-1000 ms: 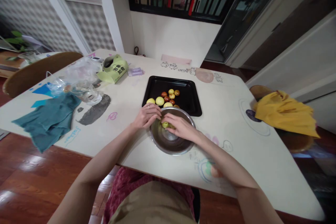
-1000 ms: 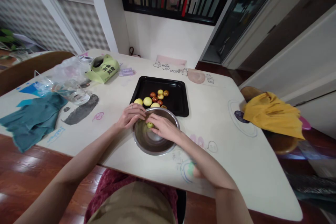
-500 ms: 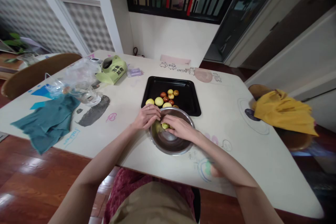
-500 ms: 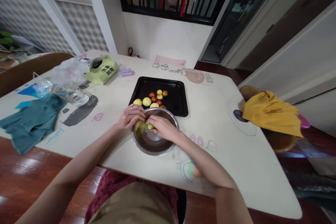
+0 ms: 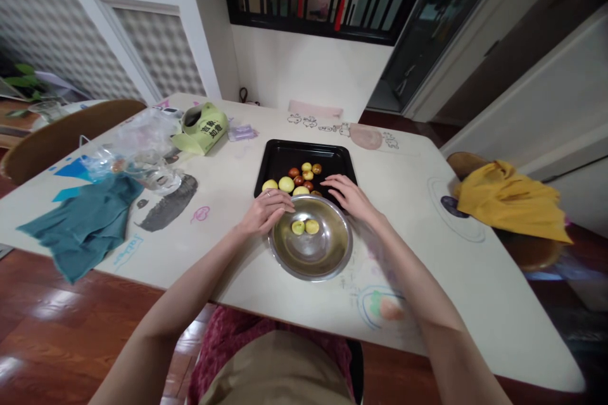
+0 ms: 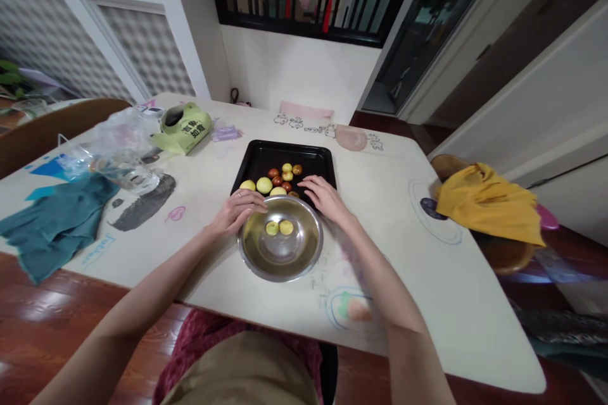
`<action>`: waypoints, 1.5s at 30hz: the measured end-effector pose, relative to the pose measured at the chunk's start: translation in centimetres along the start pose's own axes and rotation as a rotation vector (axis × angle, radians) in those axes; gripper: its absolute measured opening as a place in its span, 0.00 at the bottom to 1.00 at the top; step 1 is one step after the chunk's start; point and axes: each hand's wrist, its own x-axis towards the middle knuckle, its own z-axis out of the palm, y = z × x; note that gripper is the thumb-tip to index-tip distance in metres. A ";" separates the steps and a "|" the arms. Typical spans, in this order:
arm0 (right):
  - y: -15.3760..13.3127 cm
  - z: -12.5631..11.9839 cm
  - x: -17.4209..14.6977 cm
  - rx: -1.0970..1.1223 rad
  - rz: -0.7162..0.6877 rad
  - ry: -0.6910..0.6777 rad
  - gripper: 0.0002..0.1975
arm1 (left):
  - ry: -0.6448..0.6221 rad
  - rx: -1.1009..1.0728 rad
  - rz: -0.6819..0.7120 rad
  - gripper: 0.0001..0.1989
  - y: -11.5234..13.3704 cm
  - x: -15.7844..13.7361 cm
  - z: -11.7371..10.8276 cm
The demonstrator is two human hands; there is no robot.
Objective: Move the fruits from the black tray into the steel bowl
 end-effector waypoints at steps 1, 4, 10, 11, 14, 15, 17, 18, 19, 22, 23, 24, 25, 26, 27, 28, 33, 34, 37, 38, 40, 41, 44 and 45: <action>0.6 0.1 -0.1 -0.003 -0.012 -0.055 0.19 | -0.018 -0.009 -0.008 0.24 0.0 0.0 -0.1; 1.4 0.6 -0.2 0.010 -0.035 -0.177 0.23 | -0.053 -0.042 -0.003 0.23 0.1 0.1 -0.1; 1.3 0.8 -0.2 0.010 -0.057 -0.202 0.25 | -0.082 -0.077 0.007 0.22 -0.1 0.0 0.1; 1.3 0.7 -0.2 0.011 -0.057 -0.200 0.25 | -0.085 -0.080 -0.002 0.23 -0.1 0.0 0.1; 1.2 0.4 -0.1 0.027 -0.054 -0.183 0.23 | -0.096 -0.080 -0.010 0.23 -0.1 0.0 0.0; 1.2 0.3 -0.1 0.026 -0.054 -0.176 0.22 | -0.099 -0.079 -0.009 0.23 -0.1 0.0 0.0; 1.1 0.3 -0.1 0.015 -0.057 -0.167 0.23 | -0.098 -0.075 -0.005 0.23 -0.1 0.0 0.0; 1.0 0.4 -0.1 0.008 -0.058 -0.170 0.24 | -0.096 -0.073 -0.003 0.23 -0.1 0.0 0.0; 1.0 0.4 0.0 0.003 -0.056 -0.178 0.25 | -0.095 -0.071 0.000 0.23 -0.1 0.0 0.0; 0.8 0.5 0.0 0.017 -0.046 -0.198 0.27 | -0.096 -0.058 0.006 0.22 -0.2 -0.1 0.0; 0.8 0.4 0.0 0.030 -0.043 -0.196 0.26 | -0.097 -0.052 0.008 0.22 -0.2 -0.1 0.0; 0.8 0.3 0.0 0.043 -0.039 -0.191 0.25 | -0.098 -0.049 0.011 0.22 -0.2 -0.1 0.0; 0.9 0.1 0.0 0.053 -0.033 -0.185 0.24 | -0.098 -0.046 0.013 0.22 -0.2 -0.1 0.0; 1.1 -0.1 0.0 0.060 -0.025 -0.180 0.23 | -0.097 -0.045 0.016 0.22 -0.2 -0.1 0.0; 1.2 -0.3 -0.1 0.068 -0.015 -0.178 0.24 | -0.097 -0.044 0.017 0.22 -0.1 -0.1 0.0; 1.4 -0.4 -0.2 0.078 -0.008 -0.181 0.24 | -0.099 -0.043 0.018 0.22 -0.1 -0.1 0.0; 2.0 -1.0 -0.4 0.178 -0.054 -0.298 0.28 | -0.108 -0.033 0.021 0.23 0.2 0.1 -0.1; 2.1 -1.1 -0.4 0.197 -0.055 -0.316 0.27 | -0.106 -0.032 0.023 0.23 0.2 0.1 -0.1; 2.2 -1.4 -0.4 0.232 0.000 -0.334 0.21 | -0.100 -0.035 0.036 0.23 0.2 0.2 -0.1; 2.2 -1.5 -0.4 0.236 0.029 -0.332 0.19 | -0.100 -0.035 0.039 0.23 0.2 0.2 -0.1; 2.1 -1.5 -0.3 0.230 0.085 -0.322 0.16 | -0.105 -0.031 0.039 0.23 0.2 0.2 -0.1; 2.1 -1.5 -0.2 0.225 0.105 -0.316 0.16 | -0.109 -0.029 0.035 0.24 0.2 0.2 -0.2; 1.8 -1.3 -0.1 0.214 0.124 -0.292 0.16 | -0.116 -0.029 0.020 0.24 0.2 0.2 -0.2; 1.6 -1.4 0.0 0.210 0.117 -0.274 0.16 | -0.115 -0.031 0.018 0.24 0.2 0.2 -0.2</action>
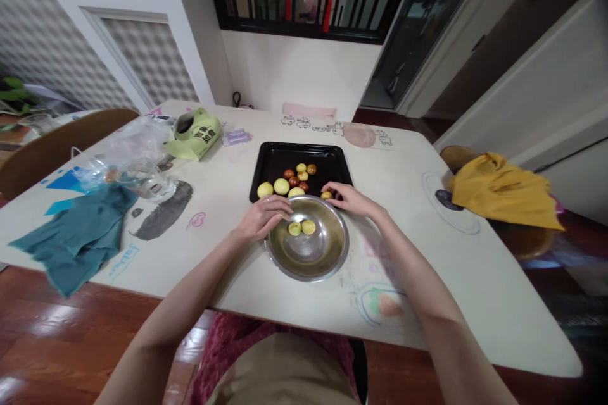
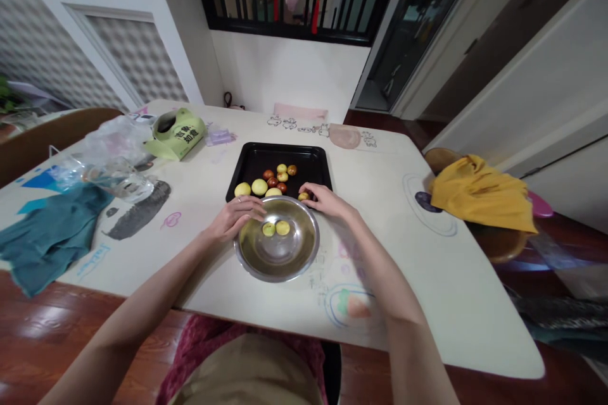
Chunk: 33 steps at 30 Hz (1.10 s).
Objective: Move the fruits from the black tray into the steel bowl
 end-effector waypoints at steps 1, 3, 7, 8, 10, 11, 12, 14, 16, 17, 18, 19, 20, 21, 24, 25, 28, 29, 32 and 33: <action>-0.3 -0.1 0.0 -0.005 -0.013 0.028 0.16 | 0.001 -0.001 -0.002 0.24 0.0 0.0 0.0; -1.4 -0.3 -0.3 -0.012 -0.046 0.109 0.16 | 0.000 -0.001 -0.006 0.24 0.0 0.0 0.1; -5.4 -0.5 -1.1 -0.023 -0.146 0.184 0.17 | 0.011 0.028 -0.017 0.25 -0.1 -0.1 0.2; -6.6 -0.3 -1.4 -0.021 -0.185 0.155 0.17 | 0.026 0.044 -0.021 0.25 -0.1 -0.1 0.3; -8.7 0.5 -1.8 -0.005 -0.274 0.042 0.16 | 0.072 0.078 -0.028 0.25 -0.1 -0.2 0.3; -9.6 1.2 -1.9 0.002 -0.314 -0.026 0.15 | 0.101 0.093 -0.030 0.26 0.0 -0.3 0.3; -10.2 1.9 -2.0 0.003 -0.348 -0.090 0.15 | 0.130 0.106 -0.030 0.26 0.0 -0.3 0.2; -11.2 3.4 -2.1 -0.019 -0.398 -0.193 0.14 | 0.170 0.122 -0.032 0.26 0.0 -0.4 0.2; -11.6 4.8 -2.1 -0.082 -0.438 -0.250 0.12 | 0.186 0.133 -0.030 0.26 0.1 -0.4 0.1; -11.8 5.4 -2.1 -0.126 -0.456 -0.265 0.11 | 0.185 0.138 -0.028 0.26 0.1 -0.4 0.1; -11.9 6.0 -2.1 -0.173 -0.473 -0.270 0.11 | 0.182 0.145 -0.025 0.26 0.2 -0.3 0.1; -12.0 6.4 -2.1 -0.220 -0.486 -0.269 0.11 | 0.180 0.153 -0.018 0.26 0.2 -0.3 0.1; -12.1 6.7 -2.1 -0.261 -0.497 -0.265 0.10 | 0.181 0.161 -0.008 0.25 0.3 -0.3 0.1; -12.2 6.9 -2.1 -0.296 -0.503 -0.260 0.10 | 0.182 0.167 0.004 0.24 0.3 -0.2 0.1; -12.2 7.2 -2.1 -0.365 -0.501 -0.258 0.10 | 0.186 0.171 0.030 0.23 0.4 -0.1 0.2; -12.2 7.2 -2.1 -0.380 -0.495 -0.262 0.10 | 0.184 0.168 0.025 0.23 0.4 -0.1 0.2; -11.8 7.0 -2.1 -0.382 -0.482 -0.273 0.10 | 0.166 0.165 -0.007 0.24 0.4 -0.2 0.2; -11.7 7.0 -2.0 -0.368 -0.484 -0.277 0.10 | 0.160 0.166 -0.016 0.24 0.4 -0.2 0.2; -11.4 6.9 -2.0 -0.321 -0.491 -0.268 0.11 | 0.151 0.162 -0.019 0.24 0.3 -0.3 0.2; -11.3 6.9 -2.0 -0.309 -0.490 -0.262 0.12 | 0.153 0.157 -0.017 0.24 0.3 -0.3 0.3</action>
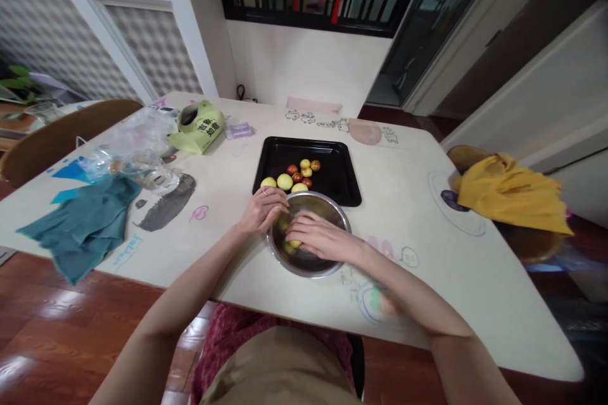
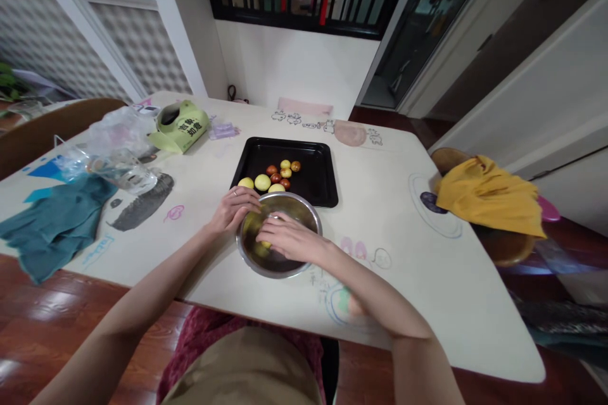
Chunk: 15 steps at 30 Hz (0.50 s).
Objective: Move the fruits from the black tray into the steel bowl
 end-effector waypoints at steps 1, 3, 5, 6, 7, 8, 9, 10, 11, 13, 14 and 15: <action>0.0 0.0 0.0 0.010 0.002 0.008 0.12 | 0.002 -0.005 0.000 0.24 0.0 0.0 0.0; 0.2 0.0 0.0 0.039 0.006 0.017 0.13 | 0.002 -0.011 -0.005 0.25 0.0 0.0 0.0; 0.5 -0.2 -0.1 0.087 0.009 0.032 0.13 | -0.003 -0.015 -0.016 0.26 -0.1 0.0 0.0; 0.7 -0.4 -0.2 0.115 0.011 0.045 0.13 | -0.007 -0.018 -0.020 0.26 -0.1 0.0 0.0; 1.0 -0.7 -0.4 0.141 0.014 0.060 0.13 | -0.009 -0.022 -0.022 0.26 -0.1 0.0 0.0; 1.3 -1.0 -0.5 0.163 0.018 0.078 0.13 | -0.011 -0.025 -0.021 0.25 -0.1 0.1 0.0; 1.6 -1.4 -0.7 0.180 0.023 0.097 0.12 | -0.011 -0.029 -0.020 0.25 -0.1 0.1 -0.1; 2.0 -1.7 -0.9 0.190 0.030 0.119 0.12 | -0.012 -0.032 -0.018 0.25 0.0 0.1 -0.1; 2.4 -2.1 -1.1 0.194 0.042 0.145 0.13 | -0.012 -0.033 -0.017 0.24 0.0 0.1 -0.1; 3.3 -2.7 -1.6 0.188 0.081 0.207 0.14 | -0.015 -0.032 -0.020 0.24 0.1 0.1 -0.1; 3.9 -2.9 -1.8 0.180 0.108 0.240 0.14 | -0.022 -0.031 -0.031 0.24 0.1 0.1 -0.1; 4.6 -3.0 -2.1 0.168 0.140 0.277 0.15 | -0.030 -0.031 -0.043 0.24 0.1 0.0 -0.1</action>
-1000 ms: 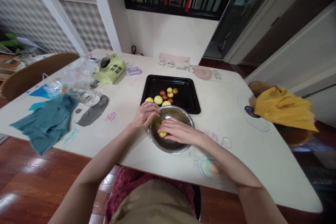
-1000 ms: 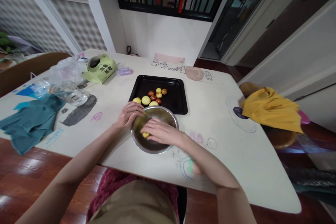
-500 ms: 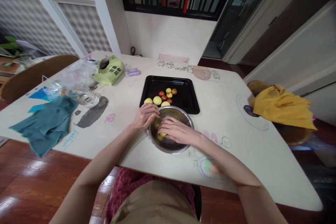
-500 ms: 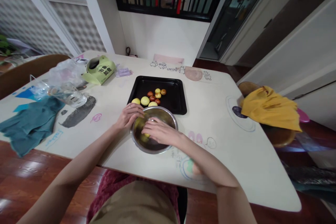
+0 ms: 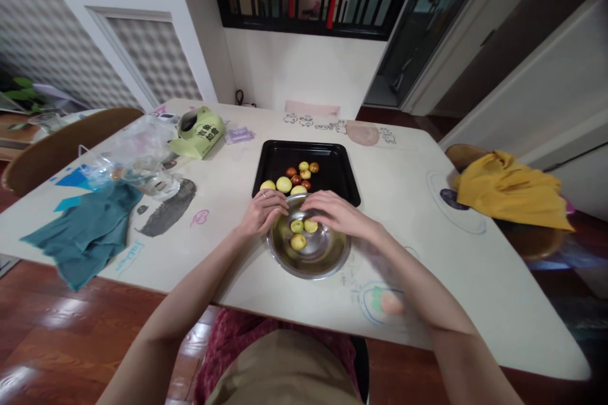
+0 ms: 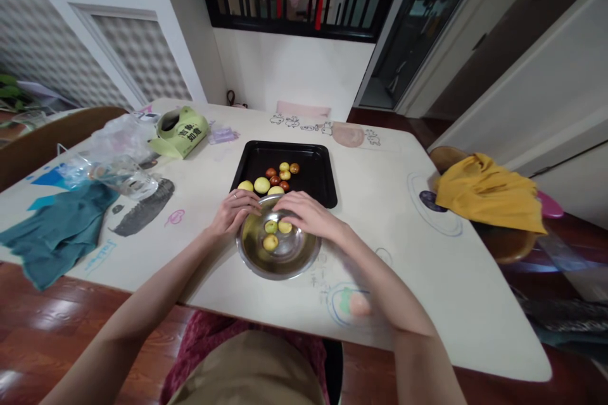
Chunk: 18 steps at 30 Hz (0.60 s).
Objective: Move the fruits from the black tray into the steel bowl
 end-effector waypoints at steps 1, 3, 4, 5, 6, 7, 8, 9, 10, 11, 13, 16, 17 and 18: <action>0.8 -0.2 -0.1 -0.015 0.032 0.047 0.15 | -0.005 -0.001 -0.012 0.25 0.0 0.0 0.0; 2.6 -0.3 -0.5 -0.047 0.102 0.157 0.14 | -0.002 -0.004 -0.031 0.25 -0.2 -0.1 0.2; 3.6 -0.2 -0.7 -0.062 0.137 0.215 0.14 | 0.005 -0.006 -0.032 0.25 -0.2 -0.1 0.2; 4.6 0.0 -0.9 -0.075 0.170 0.265 0.14 | 0.016 -0.007 -0.027 0.25 -0.2 -0.1 0.3; 5.5 0.2 -1.2 -0.085 0.198 0.299 0.14 | 0.023 -0.008 -0.022 0.24 -0.2 -0.1 0.3; 6.3 0.4 -1.4 -0.095 0.224 0.317 0.14 | 0.023 -0.007 -0.022 0.24 -0.2 0.0 0.2; 7.0 0.7 -1.6 -0.108 0.247 0.322 0.14 | 0.016 -0.007 -0.024 0.23 -0.1 0.1 0.2; 7.5 1.0 -1.8 -0.124 0.268 0.316 0.15 | 0.006 -0.007 -0.030 0.22 0.0 0.2 0.1; 7.8 1.2 -1.9 -0.143 0.286 0.304 0.15 | -0.008 -0.007 -0.040 0.21 0.1 0.3 0.0; 8.0 1.5 -1.9 -0.163 0.300 0.290 0.15 | -0.018 -0.009 -0.055 0.19 0.1 0.4 -0.1; 7.9 1.9 -2.0 -0.199 0.308 0.268 0.15 | 0.008 -0.018 -0.096 0.17 -0.3 0.7 -0.4; 7.5 2.4 -1.9 -0.262 0.289 0.277 0.16 | 0.109 -0.020 -0.209 0.15 -2.5 1.7 -0.7; 7.3 2.7 -1.9 -0.293 0.284 0.290 0.17 | 0.112 -0.006 -0.257 0.15 -3.5 2.2 -0.8; 7.1 2.9 -2.0 -0.327 0.281 0.307 0.18 | 0.094 0.007 -0.299 0.16 -4.7 2.9 -0.9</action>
